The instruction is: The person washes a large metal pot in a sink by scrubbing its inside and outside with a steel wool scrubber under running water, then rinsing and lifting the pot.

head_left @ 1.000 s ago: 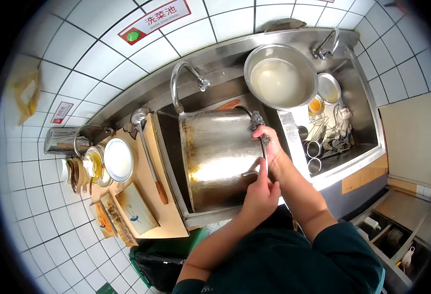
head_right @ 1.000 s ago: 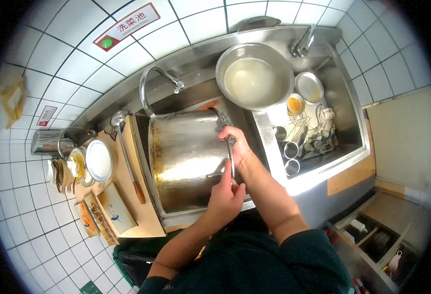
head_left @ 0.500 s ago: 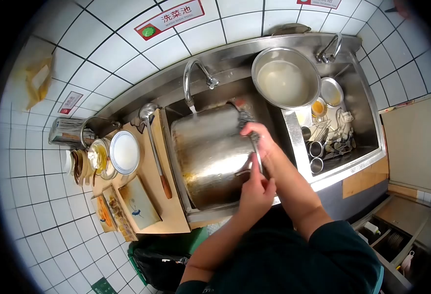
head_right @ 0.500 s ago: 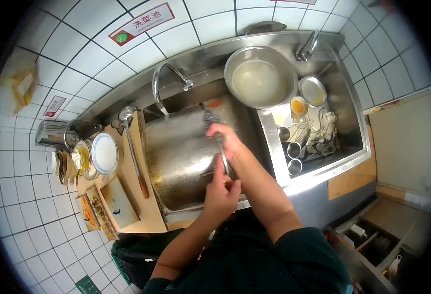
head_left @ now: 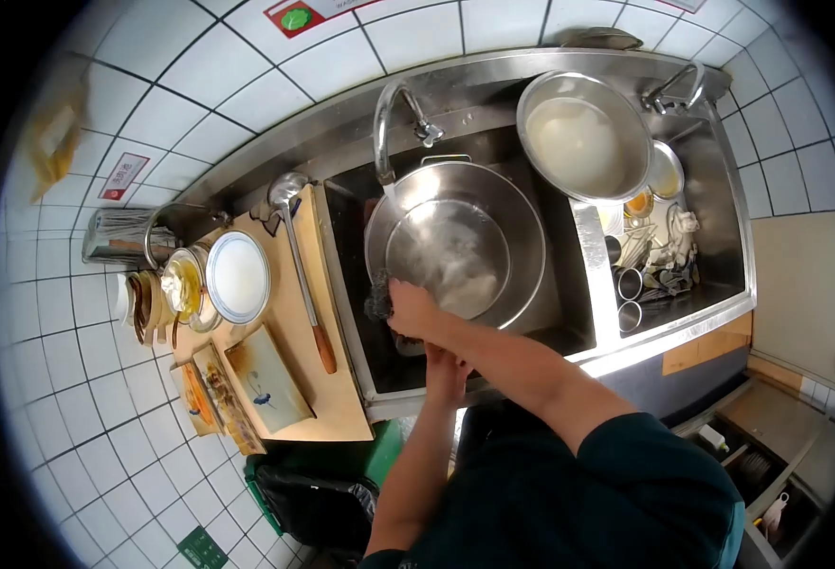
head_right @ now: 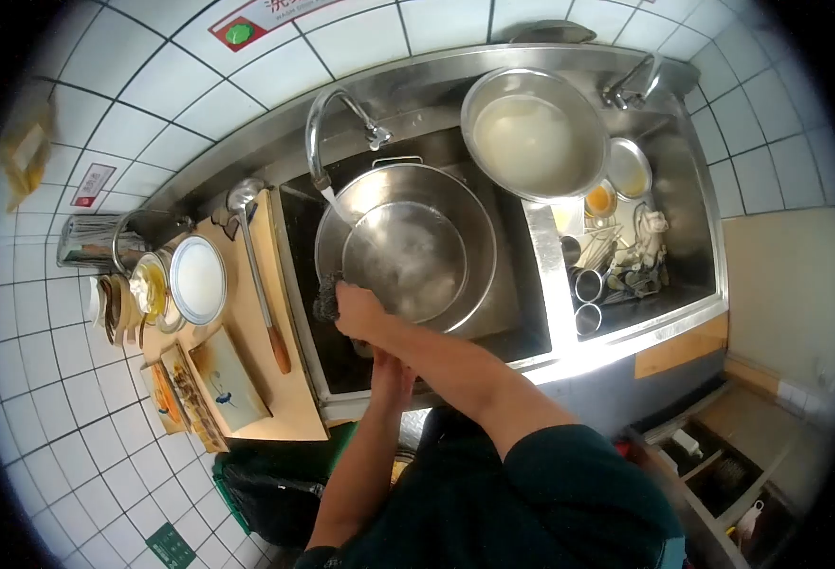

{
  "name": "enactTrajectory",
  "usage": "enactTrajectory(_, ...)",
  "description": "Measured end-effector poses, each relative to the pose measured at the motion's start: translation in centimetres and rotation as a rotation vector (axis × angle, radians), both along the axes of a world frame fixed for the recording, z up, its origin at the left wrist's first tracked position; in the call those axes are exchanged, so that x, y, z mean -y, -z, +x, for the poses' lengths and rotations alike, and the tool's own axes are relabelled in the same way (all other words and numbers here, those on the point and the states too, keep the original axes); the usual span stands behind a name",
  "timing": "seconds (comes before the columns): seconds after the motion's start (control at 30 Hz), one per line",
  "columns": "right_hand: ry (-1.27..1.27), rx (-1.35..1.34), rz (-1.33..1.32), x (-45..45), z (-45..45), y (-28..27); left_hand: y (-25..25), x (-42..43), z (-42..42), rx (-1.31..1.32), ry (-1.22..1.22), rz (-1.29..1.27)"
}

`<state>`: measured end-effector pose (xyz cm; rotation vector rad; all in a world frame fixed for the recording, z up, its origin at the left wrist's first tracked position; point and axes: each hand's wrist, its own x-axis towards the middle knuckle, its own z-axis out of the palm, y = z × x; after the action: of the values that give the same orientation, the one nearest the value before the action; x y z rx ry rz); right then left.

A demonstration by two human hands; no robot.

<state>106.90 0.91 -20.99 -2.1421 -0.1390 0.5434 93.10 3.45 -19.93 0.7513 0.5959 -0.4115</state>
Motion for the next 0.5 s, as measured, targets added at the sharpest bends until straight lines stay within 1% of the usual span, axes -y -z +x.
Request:
enactTrajectory(0.03,0.008,-0.043,0.062,0.0,0.1,1.8,0.3,-0.5,0.1,-0.065,0.010,0.010)
enactTrajectory(0.13,0.164,-0.155,0.183,1.0,1.4,5.5,1.2,-1.8,1.0,-0.217,0.051,0.058)
enactTrajectory(0.2,0.158,-0.079,0.163,2.0,3.0,6.0,2.0,-2.8,0.9,-0.283,0.110,0.119)
enactTrajectory(0.27,0.127,0.029,0.187,3.2,5.0,7.4,1.3,-2.3,1.5,-0.147,0.209,0.854)
enactTrajectory(0.3,0.130,0.002,0.158,3.6,6.1,6.4,0.7,-1.9,2.0,-0.070,0.261,1.218)
enactTrajectory(0.33,0.135,-0.023,0.127,4.3,7.3,3.8,0.6,-2.0,2.7,0.034,0.159,1.248)
enactTrajectory(0.37,0.140,-0.049,0.096,4.7,8.4,2.5,0.5,-2.2,3.5,0.137,0.058,1.275)
enactTrajectory(0.4,0.239,-0.201,0.309,4.9,9.4,4.1,0.2,-2.3,4.6,0.239,-0.046,1.298)
enactTrajectory(0.47,0.435,-0.501,0.736,4.9,11.1,7.6,-1.0,-2.0,8.2,0.243,-0.108,1.090)
enactTrajectory(0.5,0.506,-0.612,0.914,4.9,11.7,4.5,-1.7,-1.8,10.5,0.247,-0.137,0.986)
